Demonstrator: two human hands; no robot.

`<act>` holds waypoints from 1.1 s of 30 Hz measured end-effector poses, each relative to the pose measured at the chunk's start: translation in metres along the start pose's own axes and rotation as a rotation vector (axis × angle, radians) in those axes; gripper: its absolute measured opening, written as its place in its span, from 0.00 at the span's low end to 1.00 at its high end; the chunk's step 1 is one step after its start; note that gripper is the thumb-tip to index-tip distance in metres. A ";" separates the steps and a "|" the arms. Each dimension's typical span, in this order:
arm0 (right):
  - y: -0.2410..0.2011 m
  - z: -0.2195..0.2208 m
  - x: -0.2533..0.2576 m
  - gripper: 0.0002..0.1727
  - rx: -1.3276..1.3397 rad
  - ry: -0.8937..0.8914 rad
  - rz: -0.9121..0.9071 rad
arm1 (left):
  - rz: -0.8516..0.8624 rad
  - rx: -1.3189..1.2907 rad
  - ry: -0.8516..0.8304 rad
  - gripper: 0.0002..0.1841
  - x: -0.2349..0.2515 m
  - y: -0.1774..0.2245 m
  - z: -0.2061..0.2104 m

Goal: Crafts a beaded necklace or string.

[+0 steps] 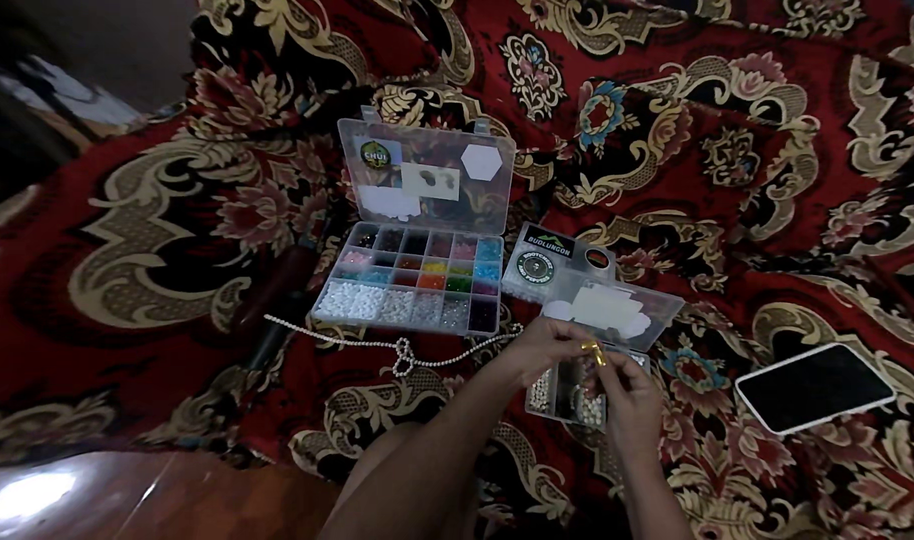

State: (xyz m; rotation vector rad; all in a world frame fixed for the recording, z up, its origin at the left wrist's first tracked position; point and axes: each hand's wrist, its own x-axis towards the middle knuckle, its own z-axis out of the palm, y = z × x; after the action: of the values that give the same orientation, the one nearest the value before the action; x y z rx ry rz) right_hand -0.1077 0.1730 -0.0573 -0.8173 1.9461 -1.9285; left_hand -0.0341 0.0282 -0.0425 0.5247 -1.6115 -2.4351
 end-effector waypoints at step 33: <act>0.001 -0.002 0.002 0.10 -0.114 0.005 -0.074 | -0.108 1.305 0.016 0.13 -0.011 0.034 -0.010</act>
State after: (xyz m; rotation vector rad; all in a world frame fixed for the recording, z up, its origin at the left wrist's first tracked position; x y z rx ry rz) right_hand -0.1105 0.1740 -0.0575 -0.9285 2.0724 -1.8756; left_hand -0.0223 0.0098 -0.0129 0.7459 -3.0221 -1.0670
